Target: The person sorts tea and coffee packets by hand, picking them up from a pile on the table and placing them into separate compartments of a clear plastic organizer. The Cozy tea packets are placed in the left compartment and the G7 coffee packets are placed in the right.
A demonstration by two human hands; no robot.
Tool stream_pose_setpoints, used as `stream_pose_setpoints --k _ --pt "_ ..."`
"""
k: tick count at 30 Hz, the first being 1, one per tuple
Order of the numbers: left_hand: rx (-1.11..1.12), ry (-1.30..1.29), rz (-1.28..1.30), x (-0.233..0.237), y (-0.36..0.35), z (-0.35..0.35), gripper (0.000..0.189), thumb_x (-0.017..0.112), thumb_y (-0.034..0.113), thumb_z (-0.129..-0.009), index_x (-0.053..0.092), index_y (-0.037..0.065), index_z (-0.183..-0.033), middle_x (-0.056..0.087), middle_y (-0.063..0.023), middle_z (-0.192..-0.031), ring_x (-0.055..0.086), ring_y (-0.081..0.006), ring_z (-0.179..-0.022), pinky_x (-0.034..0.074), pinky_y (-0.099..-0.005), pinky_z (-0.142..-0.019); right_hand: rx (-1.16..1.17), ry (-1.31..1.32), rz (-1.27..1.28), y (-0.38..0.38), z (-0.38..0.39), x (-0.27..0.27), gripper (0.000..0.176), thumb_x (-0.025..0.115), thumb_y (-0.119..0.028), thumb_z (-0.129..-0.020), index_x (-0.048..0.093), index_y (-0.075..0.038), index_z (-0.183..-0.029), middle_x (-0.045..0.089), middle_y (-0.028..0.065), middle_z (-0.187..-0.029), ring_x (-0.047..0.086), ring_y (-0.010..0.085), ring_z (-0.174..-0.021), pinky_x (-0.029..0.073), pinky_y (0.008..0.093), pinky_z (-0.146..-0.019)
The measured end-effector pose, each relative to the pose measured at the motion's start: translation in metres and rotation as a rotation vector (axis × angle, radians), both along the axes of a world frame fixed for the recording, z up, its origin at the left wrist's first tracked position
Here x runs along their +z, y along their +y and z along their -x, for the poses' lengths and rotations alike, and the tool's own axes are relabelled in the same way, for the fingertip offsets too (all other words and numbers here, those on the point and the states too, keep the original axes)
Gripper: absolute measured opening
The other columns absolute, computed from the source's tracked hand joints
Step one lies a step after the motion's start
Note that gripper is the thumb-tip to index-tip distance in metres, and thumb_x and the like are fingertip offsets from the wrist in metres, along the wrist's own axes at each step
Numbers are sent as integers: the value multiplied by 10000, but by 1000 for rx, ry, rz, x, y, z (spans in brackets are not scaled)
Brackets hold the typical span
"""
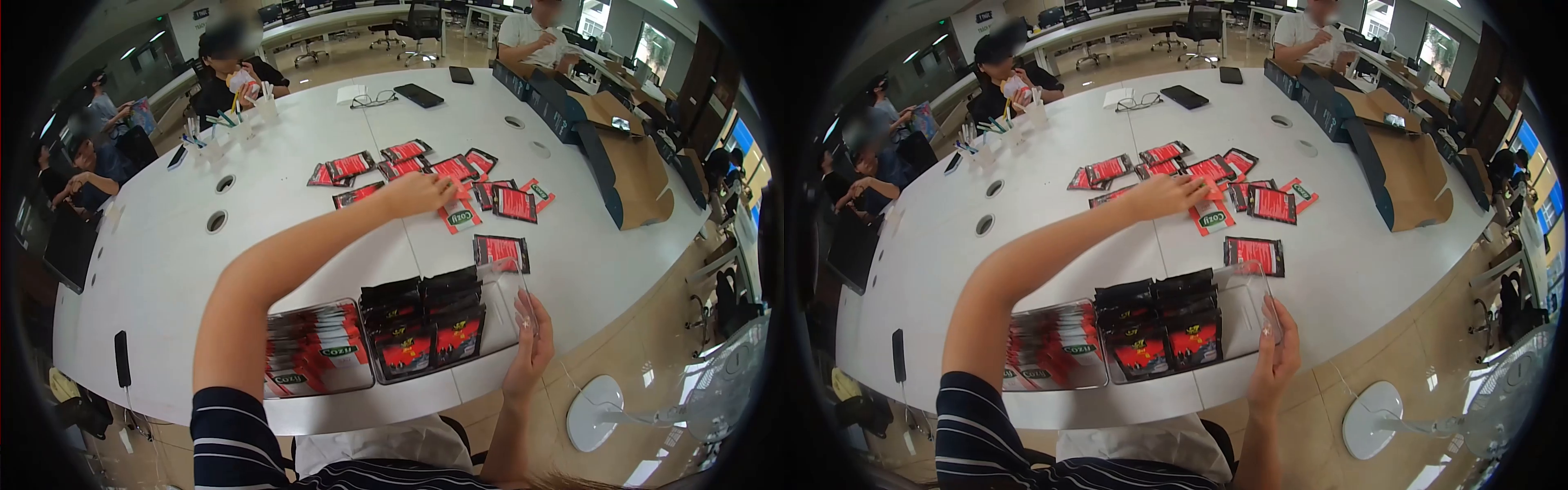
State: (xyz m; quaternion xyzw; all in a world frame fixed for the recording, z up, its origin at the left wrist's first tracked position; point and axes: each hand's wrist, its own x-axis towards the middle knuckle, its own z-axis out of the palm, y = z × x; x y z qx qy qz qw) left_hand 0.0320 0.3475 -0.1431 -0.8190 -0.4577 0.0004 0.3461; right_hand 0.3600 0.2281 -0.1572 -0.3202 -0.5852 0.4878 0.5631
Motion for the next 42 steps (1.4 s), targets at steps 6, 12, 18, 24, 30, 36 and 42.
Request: stream_pose_setpoints --k 6,12,18,24,30,36,42 --pt "287 -111 129 -4 40 -1 283 601 159 -814 565 1 -1046 652 -122 -886 672 -219 -707 516 -316 -552 6 -108 -50 1 -3 -2 404 365 -76 -951 445 31 -1332 526 193 -1326 514 290 -1228 372 416 -1042" --pt "411 -410 206 -6 44 5 400 594 366 -834 624 -18 -941 650 -144 -744 653 -293 -650 517 -387 -572 7 -115 -40 2 -2 -1 408 369 -68 -944 440 33 -1333 524 198 -1326 509 292 -1232 366 414 -1047" --pt "431 -514 184 3 44 1 341 648 352 -800 649 15 -855 666 -121 -723 669 -286 -671 529 -385 -593 23 -97 -56 2 -3 -2 413 365 -54 -939 434 41 -1335 518 207 -1328 504 285 -1234 357 410 -1053" --pt "466 -367 127 7 45 10 168 650 195 -803 650 55 -896 683 -92 -793 685 -243 -718 533 -354 -572 21 -108 -53 2 -4 -2 415 367 -46 -937 436 32 -1339 518 197 -1332 501 281 -1235 352 402 -1056" --pt "35 -386 31 2 28 -1 209 597 121 -808 603 77 -1012 657 -65 -784 658 -264 -663 499 -398 -512 22 -102 -56 2 -4 -2 411 370 -53 -944 440 22 -1342 521 189 -1333 504 282 -1232 358 402 -1049" --pt "192 -416 258 0 9 -20 355 589 355 -831 613 32 -975 640 -87 -776 633 -290 -624 488 -405 -513 16 -129 -63 2 -3 -1 404 359 -66 -955 442 21 -1340 523 189 -1330 507 284 -1230 362 402 -1043" --pt "283 -391 360 12 0 -33 750 546 684 -773 636 -43 -930 635 -133 -806 639 -309 -656 497 -401 -556 10 -127 -80 3 -4 -5 398 360 -87 -965 442 21 -1339 526 189 -1331 509 281 -1230 366 401 -1038"
